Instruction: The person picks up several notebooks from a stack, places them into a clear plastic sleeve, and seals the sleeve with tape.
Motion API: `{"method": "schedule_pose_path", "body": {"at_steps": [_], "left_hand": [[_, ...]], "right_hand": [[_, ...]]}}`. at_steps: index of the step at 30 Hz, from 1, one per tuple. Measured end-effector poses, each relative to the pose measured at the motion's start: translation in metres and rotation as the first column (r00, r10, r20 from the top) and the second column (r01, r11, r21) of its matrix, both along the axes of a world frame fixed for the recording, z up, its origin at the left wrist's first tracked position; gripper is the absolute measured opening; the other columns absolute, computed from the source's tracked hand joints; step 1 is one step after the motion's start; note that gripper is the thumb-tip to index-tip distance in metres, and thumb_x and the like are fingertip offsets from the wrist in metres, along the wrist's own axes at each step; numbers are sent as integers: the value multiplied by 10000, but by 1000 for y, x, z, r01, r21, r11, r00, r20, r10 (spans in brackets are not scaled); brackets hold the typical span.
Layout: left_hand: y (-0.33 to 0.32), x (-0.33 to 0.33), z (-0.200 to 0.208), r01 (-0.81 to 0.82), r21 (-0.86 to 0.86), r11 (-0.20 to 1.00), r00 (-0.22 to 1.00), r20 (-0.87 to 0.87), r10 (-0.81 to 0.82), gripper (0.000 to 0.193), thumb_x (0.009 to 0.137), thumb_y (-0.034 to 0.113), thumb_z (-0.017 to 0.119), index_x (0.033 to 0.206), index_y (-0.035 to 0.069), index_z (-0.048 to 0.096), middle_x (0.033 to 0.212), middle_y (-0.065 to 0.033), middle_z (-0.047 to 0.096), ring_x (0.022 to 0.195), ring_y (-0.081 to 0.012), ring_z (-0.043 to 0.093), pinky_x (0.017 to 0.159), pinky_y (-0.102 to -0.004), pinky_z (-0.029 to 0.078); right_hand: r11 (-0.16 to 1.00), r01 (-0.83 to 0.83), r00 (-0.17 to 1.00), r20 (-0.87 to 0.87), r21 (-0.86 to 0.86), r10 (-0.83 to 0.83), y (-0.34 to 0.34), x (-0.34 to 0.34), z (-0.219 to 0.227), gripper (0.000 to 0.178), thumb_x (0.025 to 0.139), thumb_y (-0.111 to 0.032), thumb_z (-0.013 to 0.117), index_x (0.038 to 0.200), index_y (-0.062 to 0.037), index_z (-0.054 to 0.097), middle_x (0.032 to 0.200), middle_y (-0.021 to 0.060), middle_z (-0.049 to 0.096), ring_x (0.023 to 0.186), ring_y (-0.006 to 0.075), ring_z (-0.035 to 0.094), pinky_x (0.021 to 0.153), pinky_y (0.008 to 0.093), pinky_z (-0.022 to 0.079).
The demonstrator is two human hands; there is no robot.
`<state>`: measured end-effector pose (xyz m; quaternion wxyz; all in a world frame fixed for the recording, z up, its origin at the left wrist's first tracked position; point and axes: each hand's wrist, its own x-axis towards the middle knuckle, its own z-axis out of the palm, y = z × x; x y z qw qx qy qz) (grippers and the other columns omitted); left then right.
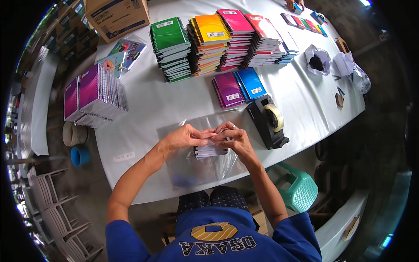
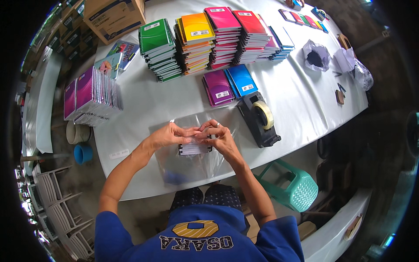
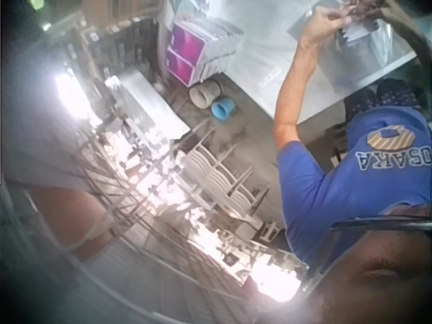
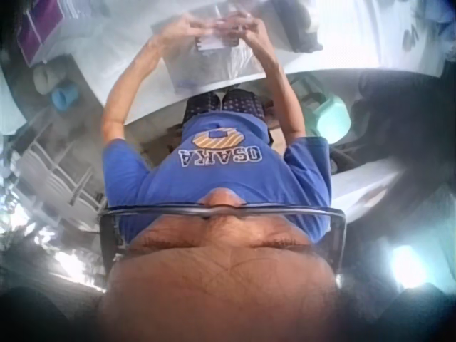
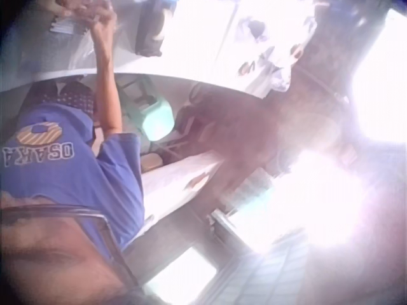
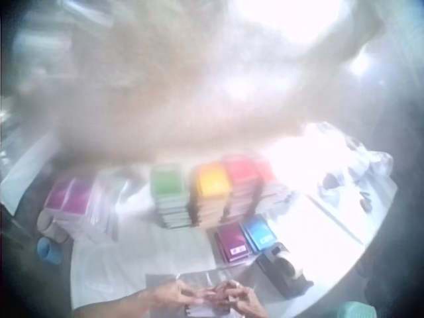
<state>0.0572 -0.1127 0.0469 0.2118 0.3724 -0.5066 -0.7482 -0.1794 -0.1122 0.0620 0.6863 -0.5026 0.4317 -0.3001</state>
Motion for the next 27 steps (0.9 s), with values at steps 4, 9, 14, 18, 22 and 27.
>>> {"method": "schedule_pose_path", "body": {"at_steps": [4,9,14,18,22,27], "left_hand": [[10,-4,20,355,-389,850,822,562,-87,514,847,278,693,1315,95,588,1435,-15,504,1445,-341,239,1140,-577,220],[39,-12,46,633,-652,417,622,749,228,738,759,386,756,1391,115,488,1564,24,283,1469,-376,99,1122,-622,184],[51,-16,40,648,-684,335,586,728,356,689,745,341,769,1357,128,534,1517,30,368,1458,-360,166,1117,-613,203],[64,-25,36,652,-696,301,571,712,409,623,745,285,764,1327,166,575,1472,47,439,1441,-348,236,1125,-611,192],[75,-26,28,600,-752,274,602,650,464,572,785,238,731,1331,176,575,1429,63,492,1428,-318,286,1135,-599,199],[70,-36,29,574,-762,301,603,642,473,605,758,198,750,1337,210,574,1404,90,523,1432,-336,271,1141,-615,158]], "right_hand": [[947,-67,988,-155,-313,19,6,-5,-9,196,684,-33,749,875,-70,762,1048,22,604,996,146,557,873,317,425],[785,-390,824,-563,-481,64,13,-13,17,377,702,-65,752,1067,-161,743,1236,69,582,1097,232,545,1023,434,355],[481,-602,651,-741,-637,-166,37,-20,16,567,782,-156,708,1321,-284,590,1546,35,303,1343,263,361,1135,575,183],[288,-596,699,-660,-750,-274,50,-31,-15,567,731,-168,718,1276,-296,626,1510,26,378,1282,248,434,1116,534,252],[539,18,850,-271,-842,-451,11,-105,-1,217,729,-47,735,939,-102,731,1203,114,633,1219,297,495,1005,483,395],[926,167,713,-607,-339,-351,-40,-244,-36,353,728,-324,822,928,-44,744,1234,209,561,1128,335,540,917,429,451]]}}
